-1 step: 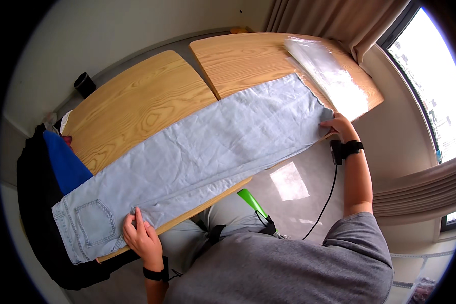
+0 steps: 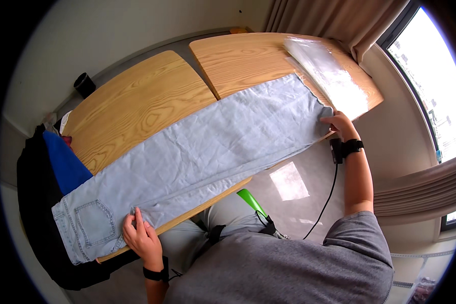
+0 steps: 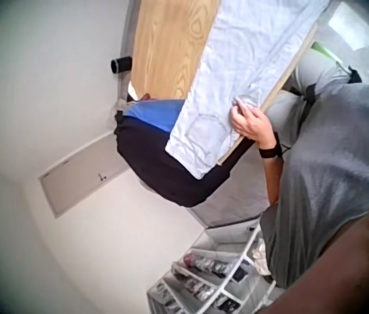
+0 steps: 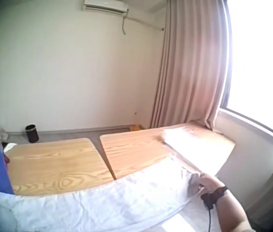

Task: Folding denim pants and placing them inside a plastic packaging bag.

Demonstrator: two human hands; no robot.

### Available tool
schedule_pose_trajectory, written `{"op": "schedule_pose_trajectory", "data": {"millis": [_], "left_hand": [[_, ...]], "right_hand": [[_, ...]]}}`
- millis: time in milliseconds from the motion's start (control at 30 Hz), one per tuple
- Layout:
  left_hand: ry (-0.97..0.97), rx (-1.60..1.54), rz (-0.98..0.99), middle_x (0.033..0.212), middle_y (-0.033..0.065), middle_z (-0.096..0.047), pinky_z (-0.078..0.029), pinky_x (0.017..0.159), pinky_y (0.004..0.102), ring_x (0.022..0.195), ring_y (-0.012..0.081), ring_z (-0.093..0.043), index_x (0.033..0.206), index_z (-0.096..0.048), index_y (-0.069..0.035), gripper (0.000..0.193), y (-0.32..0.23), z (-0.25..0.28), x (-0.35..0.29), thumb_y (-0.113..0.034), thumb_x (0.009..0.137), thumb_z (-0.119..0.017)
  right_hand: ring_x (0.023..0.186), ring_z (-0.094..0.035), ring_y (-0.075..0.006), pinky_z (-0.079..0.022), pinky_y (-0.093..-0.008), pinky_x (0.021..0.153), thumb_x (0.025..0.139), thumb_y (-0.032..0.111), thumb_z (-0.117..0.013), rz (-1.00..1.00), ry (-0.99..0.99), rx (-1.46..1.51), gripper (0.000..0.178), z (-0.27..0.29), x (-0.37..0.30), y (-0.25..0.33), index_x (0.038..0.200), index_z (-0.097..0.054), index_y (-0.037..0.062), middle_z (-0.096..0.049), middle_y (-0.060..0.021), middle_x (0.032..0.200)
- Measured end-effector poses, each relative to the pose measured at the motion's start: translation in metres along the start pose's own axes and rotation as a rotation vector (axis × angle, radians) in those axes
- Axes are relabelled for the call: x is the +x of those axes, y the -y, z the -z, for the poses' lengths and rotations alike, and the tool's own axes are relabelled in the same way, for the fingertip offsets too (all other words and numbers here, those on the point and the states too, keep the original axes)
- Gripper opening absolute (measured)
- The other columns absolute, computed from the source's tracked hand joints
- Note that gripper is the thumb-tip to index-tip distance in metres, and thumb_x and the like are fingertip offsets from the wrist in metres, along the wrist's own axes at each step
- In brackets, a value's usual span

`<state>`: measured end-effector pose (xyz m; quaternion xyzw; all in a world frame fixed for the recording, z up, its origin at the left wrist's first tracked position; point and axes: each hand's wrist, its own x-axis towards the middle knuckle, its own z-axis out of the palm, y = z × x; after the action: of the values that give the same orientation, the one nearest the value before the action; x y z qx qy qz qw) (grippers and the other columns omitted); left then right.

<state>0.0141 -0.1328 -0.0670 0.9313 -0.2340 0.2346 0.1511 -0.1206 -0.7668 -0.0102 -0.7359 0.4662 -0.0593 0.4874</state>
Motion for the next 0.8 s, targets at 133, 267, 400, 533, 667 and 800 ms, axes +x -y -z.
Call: {"op": "schedule_pose_trajectory", "data": {"millis": [133,267,400,533,667,800], "left_hand": [[-0.008,-0.007,-0.001,0.109,0.0135,-0.052,-0.04,0.084,0.0422,0.098,0.0323,-0.051,0.119,-0.059,-0.003,0.039,-0.002,0.001,0.002,-0.007,0.081,-0.051],[-0.013,0.0,-0.011,0.109,0.013,-0.052,-0.04,0.084,0.0423,0.098,0.032,-0.051,0.119,-0.059,-0.004,0.039,-0.001,-0.001,0.004,-0.007,0.08,-0.052],[-0.001,0.008,0.024,0.109,0.0127,-0.052,-0.04,0.083,0.0415,0.097,0.0315,-0.051,0.119,-0.059,-0.005,0.039,0.001,-0.001,0.0,-0.008,0.081,-0.052],[-0.003,-0.009,0.011,0.108,0.0125,-0.053,-0.04,0.083,0.0415,0.097,0.0313,-0.052,0.119,-0.059,-0.004,0.039,-0.001,0.001,0.002,-0.009,0.081,-0.052],[-0.008,-0.01,-0.006,0.108,0.0125,-0.053,-0.041,0.083,0.0421,0.097,0.0314,-0.052,0.119,-0.059,-0.005,0.039,-0.002,0.0,0.003,-0.01,0.082,-0.052],[-0.004,0.004,0.003,0.108,0.0122,-0.053,-0.041,0.084,0.0424,0.098,0.0315,-0.052,0.119,-0.059,-0.005,0.037,0.002,0.0,0.0,-0.011,0.083,-0.051]], "right_hand": [[0.086,-0.062,-0.0176,-0.05,-0.0288,0.079,0.083,0.011,-0.064,0.073,-0.025,0.562,0.022,-0.009,-0.013,0.021,0.102,-0.062,-0.0005,-0.064,-0.0072,0.096],[0.077,-0.059,-0.013,-0.047,-0.0276,0.069,0.086,0.011,-0.06,0.345,-0.082,0.479,0.019,-0.038,-0.055,0.061,0.099,-0.063,-0.0025,-0.064,-0.0023,0.085],[0.063,-0.056,-0.0138,-0.044,-0.0305,0.078,0.086,0.012,-0.059,0.684,-0.095,-0.202,0.021,-0.13,-0.142,0.108,0.103,-0.063,0.0022,-0.06,-0.008,0.068],[0.078,-0.058,-0.0358,-0.044,-0.0404,0.089,0.077,0.004,-0.062,1.086,0.087,-0.536,0.034,-0.189,-0.161,0.09,0.111,-0.062,0.0071,-0.062,-0.0159,0.082],[0.078,-0.059,-0.0322,-0.04,-0.0425,0.098,0.074,0.003,-0.062,1.026,0.222,-0.7,0.039,-0.218,-0.163,0.061,0.113,-0.06,0.0055,-0.063,-0.0134,0.079],[0.08,-0.06,-0.0322,-0.04,-0.0428,0.098,0.077,0.003,-0.061,1.096,0.168,-0.61,0.038,-0.21,-0.162,0.07,0.116,-0.059,0.0074,-0.063,-0.0133,0.078]]}}
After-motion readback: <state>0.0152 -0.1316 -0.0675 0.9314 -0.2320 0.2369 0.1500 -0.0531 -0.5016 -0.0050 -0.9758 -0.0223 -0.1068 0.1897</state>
